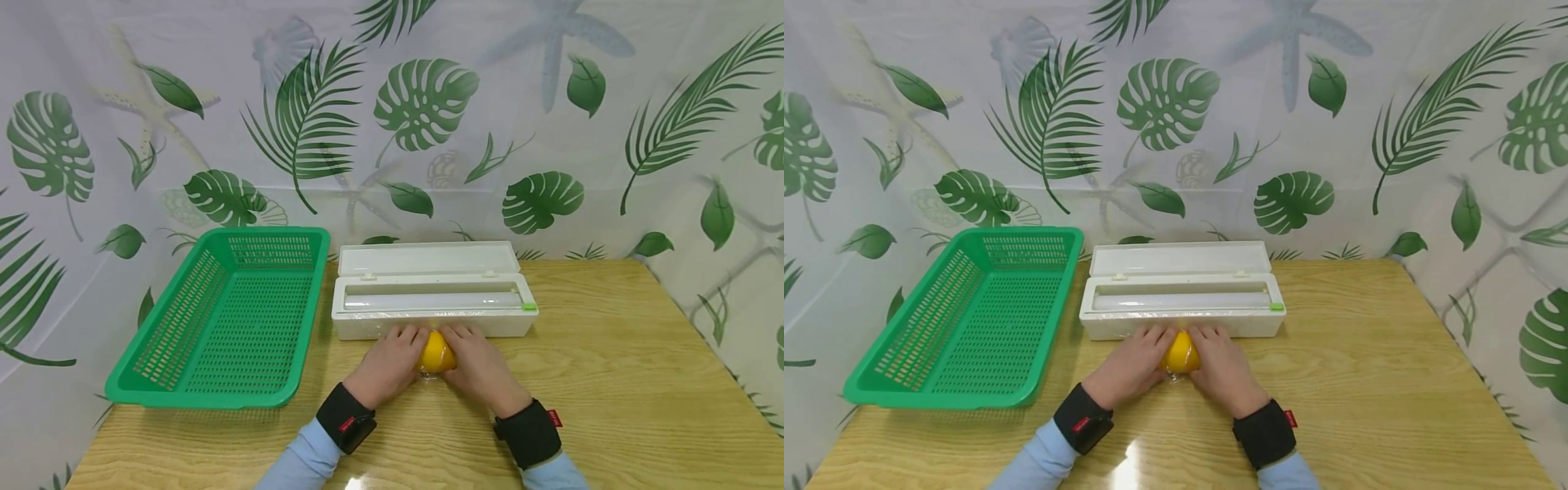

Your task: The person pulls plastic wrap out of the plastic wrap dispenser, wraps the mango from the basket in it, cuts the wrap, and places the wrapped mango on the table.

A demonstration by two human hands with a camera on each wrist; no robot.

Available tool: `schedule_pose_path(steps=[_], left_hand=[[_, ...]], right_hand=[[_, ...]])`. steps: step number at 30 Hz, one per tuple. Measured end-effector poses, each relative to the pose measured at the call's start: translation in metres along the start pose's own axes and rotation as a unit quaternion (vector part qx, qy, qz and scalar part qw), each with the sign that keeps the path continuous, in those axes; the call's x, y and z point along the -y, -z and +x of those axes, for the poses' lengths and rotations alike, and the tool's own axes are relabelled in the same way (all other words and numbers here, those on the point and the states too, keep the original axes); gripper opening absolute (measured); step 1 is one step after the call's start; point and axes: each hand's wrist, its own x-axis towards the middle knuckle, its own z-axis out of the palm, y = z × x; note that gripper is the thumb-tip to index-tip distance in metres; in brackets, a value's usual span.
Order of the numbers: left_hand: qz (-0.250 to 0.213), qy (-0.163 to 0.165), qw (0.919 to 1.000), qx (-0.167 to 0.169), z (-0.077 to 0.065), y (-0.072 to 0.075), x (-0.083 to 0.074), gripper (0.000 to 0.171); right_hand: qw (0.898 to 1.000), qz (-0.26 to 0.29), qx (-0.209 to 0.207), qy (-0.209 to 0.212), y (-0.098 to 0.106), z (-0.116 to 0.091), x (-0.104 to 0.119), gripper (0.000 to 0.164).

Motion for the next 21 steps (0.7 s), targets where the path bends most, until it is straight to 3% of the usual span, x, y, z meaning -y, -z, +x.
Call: schedule_pose_path(steps=[21], left_hand=[[-0.007, 0.004, 1.0000, -0.005, -0.0007, -0.0001, -0.0004, 0.062]], right_hand=[[1.000, 0.017, -0.005, 0.002, 0.0002, 0.0001, -0.0012, 0.065]])
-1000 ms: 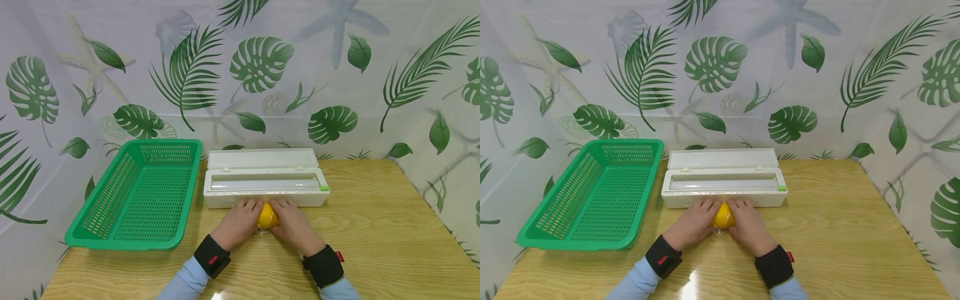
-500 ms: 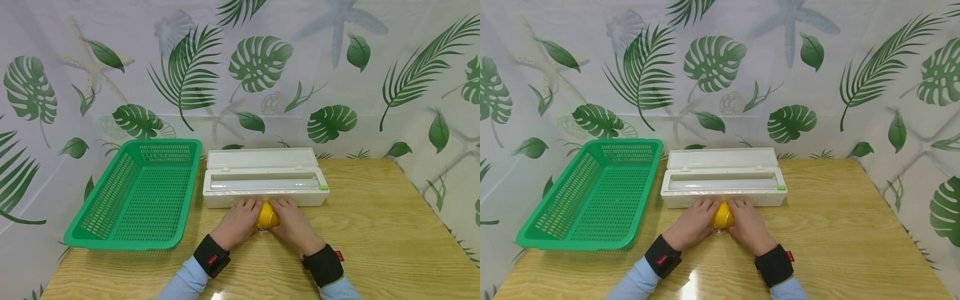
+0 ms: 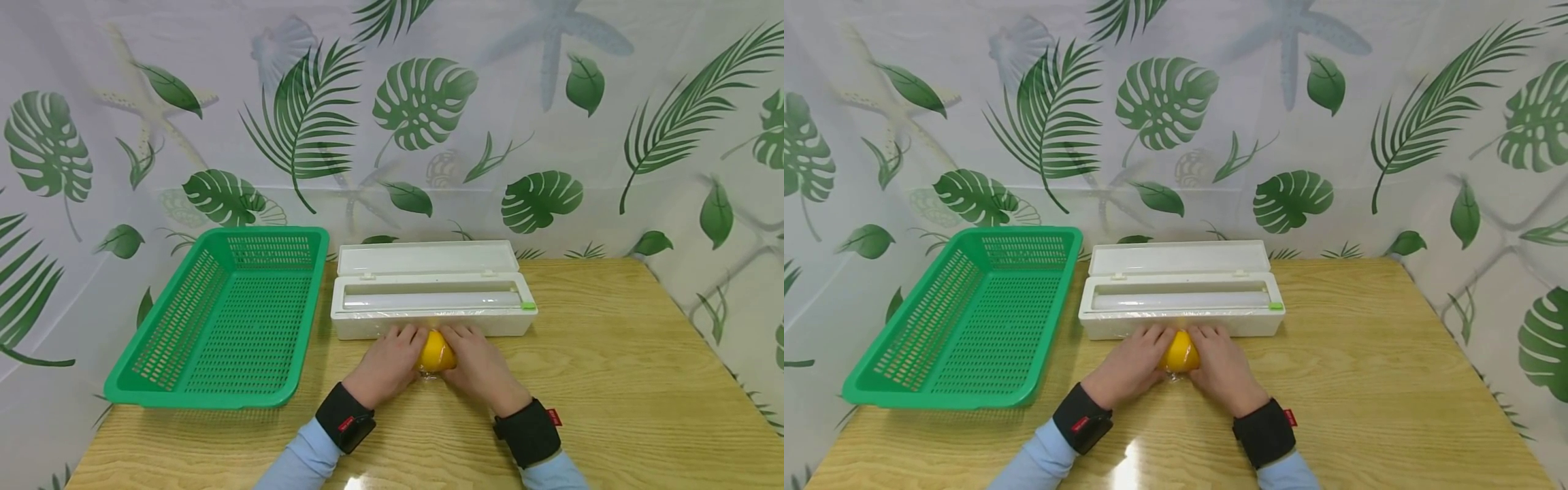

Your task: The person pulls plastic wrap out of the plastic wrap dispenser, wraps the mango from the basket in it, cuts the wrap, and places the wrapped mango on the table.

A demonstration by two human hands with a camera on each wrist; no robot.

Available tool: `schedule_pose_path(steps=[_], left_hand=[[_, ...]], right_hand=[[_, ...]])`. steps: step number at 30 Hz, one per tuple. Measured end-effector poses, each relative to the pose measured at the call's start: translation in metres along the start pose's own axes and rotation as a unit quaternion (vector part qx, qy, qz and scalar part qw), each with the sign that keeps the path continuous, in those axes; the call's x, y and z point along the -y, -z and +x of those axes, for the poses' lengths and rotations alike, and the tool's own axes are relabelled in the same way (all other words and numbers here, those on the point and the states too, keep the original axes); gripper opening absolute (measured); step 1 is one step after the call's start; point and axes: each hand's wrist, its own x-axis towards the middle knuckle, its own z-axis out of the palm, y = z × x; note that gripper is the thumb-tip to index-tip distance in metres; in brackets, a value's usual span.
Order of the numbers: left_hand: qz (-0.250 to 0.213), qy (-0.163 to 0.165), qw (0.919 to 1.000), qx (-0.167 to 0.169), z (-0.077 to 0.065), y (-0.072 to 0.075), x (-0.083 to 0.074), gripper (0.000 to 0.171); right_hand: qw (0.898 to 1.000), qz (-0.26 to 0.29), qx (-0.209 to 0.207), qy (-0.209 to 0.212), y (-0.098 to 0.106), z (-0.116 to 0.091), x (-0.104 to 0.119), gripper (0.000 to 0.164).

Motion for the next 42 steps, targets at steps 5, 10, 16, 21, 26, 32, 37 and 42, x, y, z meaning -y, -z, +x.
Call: schedule_pose_path(steps=[5, 10, 16, 21, 26, 32, 37, 42], left_hand=[[-0.003, 0.002, 1.0000, 0.000, -0.0003, 0.0016, -0.0002, 0.062], [-0.002, 0.004, 1.0000, 0.003, -0.0004, 0.0020, -0.0004, 0.062], [0.000, 0.001, 1.0000, 0.001, -0.0002, 0.0005, -0.0002, 0.063], [-0.006, 0.000, 1.0000, -0.001, -0.0006, 0.0011, 0.0001, 0.062], [-0.020, 0.001, 0.9998, -0.004, -0.0007, 0.0011, 0.0010, 0.062], [-0.045, 0.009, 0.9989, -0.005, -0.0011, -0.0001, 0.0024, 0.068], [-0.054, 0.009, 0.9983, -0.019, -0.0021, -0.0006, 0.0034, 0.069], [-0.068, 0.008, 0.9976, -0.010, -0.0021, 0.0003, 0.0038, 0.063]], right_hand=[[1.000, 0.001, 0.006, -0.002, 0.0001, 0.0003, -0.0003, 0.065], [1.000, 0.000, 0.008, -0.003, -0.0003, 0.0005, -0.0004, 0.065], [1.000, -0.002, 0.011, -0.008, 0.0000, 0.0001, -0.0005, 0.065], [1.000, 0.001, 0.006, -0.007, 0.0000, -0.0001, -0.0002, 0.065], [1.000, 0.004, 0.004, -0.004, 0.0003, -0.0003, -0.0003, 0.065], [1.000, 0.016, -0.003, -0.006, -0.0012, 0.0004, -0.0016, 0.064], [0.999, 0.039, -0.003, -0.020, -0.0011, 0.0022, -0.0023, 0.065], [0.997, 0.067, 0.009, -0.043, 0.0003, 0.0025, -0.0030, 0.074]])
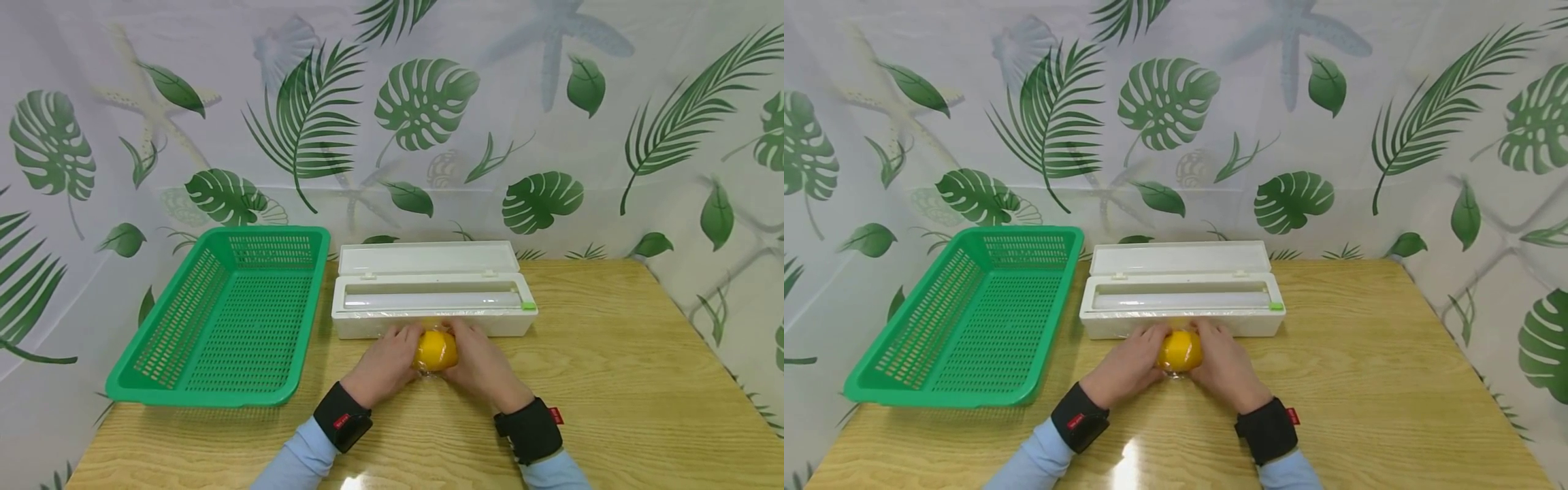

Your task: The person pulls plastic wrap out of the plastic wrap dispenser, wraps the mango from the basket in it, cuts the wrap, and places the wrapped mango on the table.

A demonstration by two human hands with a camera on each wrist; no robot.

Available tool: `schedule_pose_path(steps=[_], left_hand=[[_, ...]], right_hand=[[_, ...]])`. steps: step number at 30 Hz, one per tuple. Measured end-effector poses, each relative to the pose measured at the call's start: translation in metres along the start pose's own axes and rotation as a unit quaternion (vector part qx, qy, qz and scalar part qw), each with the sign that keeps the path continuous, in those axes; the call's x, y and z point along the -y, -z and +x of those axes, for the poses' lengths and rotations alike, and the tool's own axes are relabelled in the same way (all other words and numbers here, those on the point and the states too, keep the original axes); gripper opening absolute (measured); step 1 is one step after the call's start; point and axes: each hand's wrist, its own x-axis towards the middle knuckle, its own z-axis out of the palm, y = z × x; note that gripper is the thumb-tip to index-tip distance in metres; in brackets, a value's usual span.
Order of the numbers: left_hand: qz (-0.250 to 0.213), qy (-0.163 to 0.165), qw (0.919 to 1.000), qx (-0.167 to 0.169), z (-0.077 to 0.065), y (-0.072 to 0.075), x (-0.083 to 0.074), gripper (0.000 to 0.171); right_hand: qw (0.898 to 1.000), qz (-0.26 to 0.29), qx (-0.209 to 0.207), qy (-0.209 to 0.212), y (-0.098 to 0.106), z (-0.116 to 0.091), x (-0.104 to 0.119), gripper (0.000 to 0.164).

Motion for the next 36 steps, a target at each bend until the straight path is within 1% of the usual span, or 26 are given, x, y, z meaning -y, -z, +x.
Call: schedule_pose_path(steps=[3, 6, 11, 16, 20, 24, 29, 32, 36], left_hand=[[-0.024, 0.005, 0.9996, 0.012, 0.000, 0.001, 0.001, 0.062], [-0.057, 0.009, 0.9981, 0.022, 0.000, 0.003, 0.002, 0.061], [-0.099, 0.011, 0.9943, 0.037, 0.000, 0.004, 0.005, 0.060], [-0.112, 0.007, 0.9924, 0.052, -0.001, 0.006, 0.007, 0.060], [-0.126, 0.010, 0.9897, 0.068, -0.002, 0.008, 0.008, 0.060], [-0.140, 0.013, 0.9869, 0.079, -0.001, 0.007, 0.010, 0.059], [-0.159, 0.012, 0.9836, 0.085, 0.000, 0.006, 0.012, 0.056], [-0.171, 0.012, 0.9813, 0.087, 0.001, 0.005, 0.014, 0.056], [-0.196, 0.002, 0.9774, 0.079, 0.001, 0.004, 0.018, 0.055]], right_hand=[[1.000, 0.014, 0.000, 0.006, 0.001, 0.001, -0.002, 0.071], [1.000, 0.029, 0.006, 0.011, 0.002, 0.002, -0.005, 0.063], [0.998, 0.055, 0.027, 0.006, 0.005, 0.002, -0.010, 0.060], [0.996, 0.079, 0.048, 0.008, 0.006, 0.002, -0.014, 0.060], [0.992, 0.106, 0.064, 0.006, 0.007, 0.001, -0.017, 0.058], [0.989, 0.128, 0.074, 0.001, 0.007, 0.001, -0.018, 0.056], [0.987, 0.138, 0.079, 0.003, 0.008, 0.000, -0.018, 0.054], [0.987, 0.137, 0.082, 0.012, 0.008, 0.000, -0.018, 0.053], [0.986, 0.145, 0.084, 0.014, 0.007, 0.000, -0.020, 0.053]])
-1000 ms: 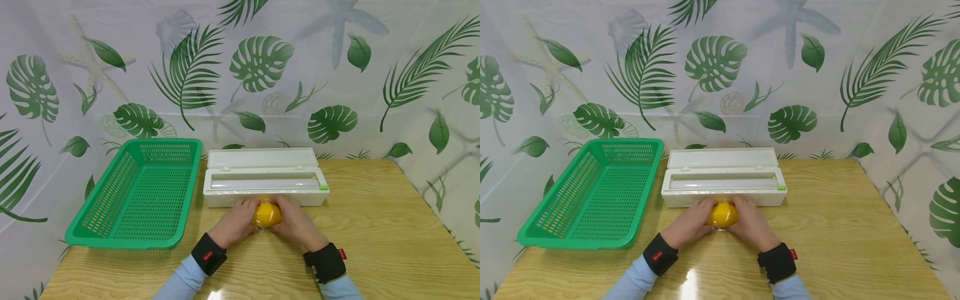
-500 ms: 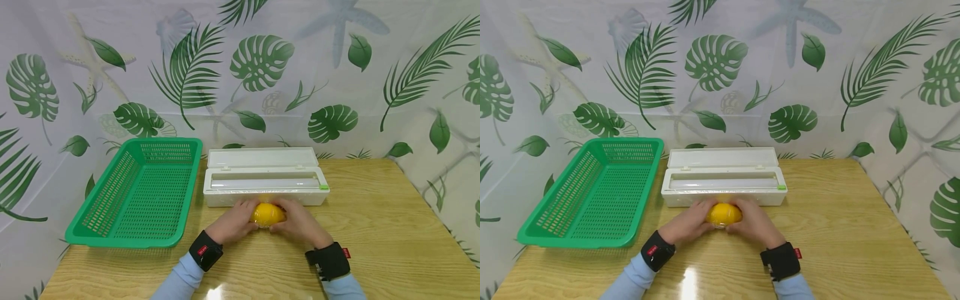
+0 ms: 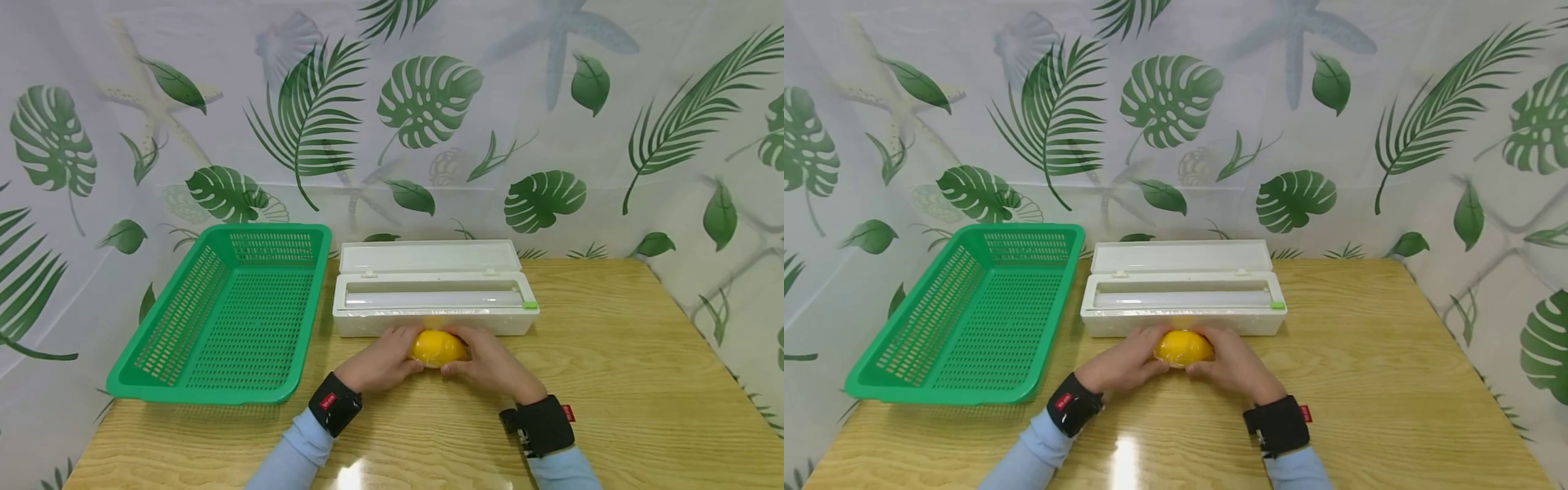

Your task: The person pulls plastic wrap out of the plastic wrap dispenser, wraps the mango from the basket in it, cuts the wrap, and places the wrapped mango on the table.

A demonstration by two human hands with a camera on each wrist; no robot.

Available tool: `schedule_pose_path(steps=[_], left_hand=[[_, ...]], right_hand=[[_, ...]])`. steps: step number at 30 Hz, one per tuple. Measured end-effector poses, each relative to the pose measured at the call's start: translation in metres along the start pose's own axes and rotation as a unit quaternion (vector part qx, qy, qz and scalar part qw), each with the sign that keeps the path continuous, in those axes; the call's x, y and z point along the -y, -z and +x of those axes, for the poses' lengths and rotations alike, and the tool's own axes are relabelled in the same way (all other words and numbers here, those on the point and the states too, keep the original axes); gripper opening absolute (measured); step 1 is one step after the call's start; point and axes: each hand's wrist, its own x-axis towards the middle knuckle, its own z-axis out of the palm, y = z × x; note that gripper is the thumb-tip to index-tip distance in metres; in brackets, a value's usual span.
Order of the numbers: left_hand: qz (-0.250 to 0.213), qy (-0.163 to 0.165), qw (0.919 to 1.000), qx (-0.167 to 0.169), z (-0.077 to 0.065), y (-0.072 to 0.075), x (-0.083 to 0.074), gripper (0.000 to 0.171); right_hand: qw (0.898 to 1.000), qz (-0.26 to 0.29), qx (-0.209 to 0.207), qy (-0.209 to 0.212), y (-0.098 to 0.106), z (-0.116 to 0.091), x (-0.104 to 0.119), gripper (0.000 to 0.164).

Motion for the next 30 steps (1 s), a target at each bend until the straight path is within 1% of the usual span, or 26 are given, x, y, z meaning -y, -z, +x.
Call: schedule_pose_path(steps=[3, 5, 9, 12, 14, 16, 20, 22, 27, 30], left_hand=[[-0.023, -0.011, 0.9997, -0.006, 0.000, 0.001, 0.003, 0.056], [-0.034, -0.013, 0.9993, -0.006, 0.000, 0.002, 0.004, 0.058], [-0.038, 0.002, 0.9993, -0.003, -0.002, 0.003, 0.003, 0.064], [-0.041, 0.017, 0.9990, -0.003, -0.002, 0.002, 0.003, 0.067], [-0.040, 0.021, 0.9990, -0.005, -0.003, 0.002, 0.003, 0.069], [-0.035, 0.018, 0.9992, -0.009, -0.003, 0.001, 0.003, 0.067], [-0.022, -0.005, 0.9996, -0.019, -0.002, 0.001, 0.001, 0.059], [-0.010, -0.012, 0.9997, -0.021, -0.001, 0.001, -0.001, 0.055], [0.032, 0.001, 0.9993, -0.020, -0.003, 0.000, -0.007, 0.054], [0.049, 0.009, 0.9985, -0.023, -0.004, 0.000, -0.009, 0.054]], right_hand=[[1.000, 0.018, -0.003, -0.009, 0.001, -0.001, 0.000, 0.058], [0.999, 0.030, -0.005, -0.016, 0.001, -0.001, 0.000, 0.059], [0.999, 0.028, -0.001, -0.030, 0.001, -0.001, 0.001, 0.056], [0.999, 0.014, 0.002, -0.037, 0.001, -0.001, 0.002, 0.055], [0.999, -0.004, 0.002, -0.037, 0.002, -0.001, 0.003, 0.055], [0.999, -0.020, 0.000, -0.034, 0.002, 0.000, 0.005, 0.055], [0.999, -0.042, -0.004, -0.032, 0.003, 0.000, 0.008, 0.055], [0.998, -0.050, -0.006, -0.030, 0.003, 0.000, 0.008, 0.056], [0.997, -0.079, -0.018, -0.020, 0.001, -0.002, 0.008, 0.057], [0.995, -0.092, -0.026, -0.013, 0.001, -0.002, 0.010, 0.057]])
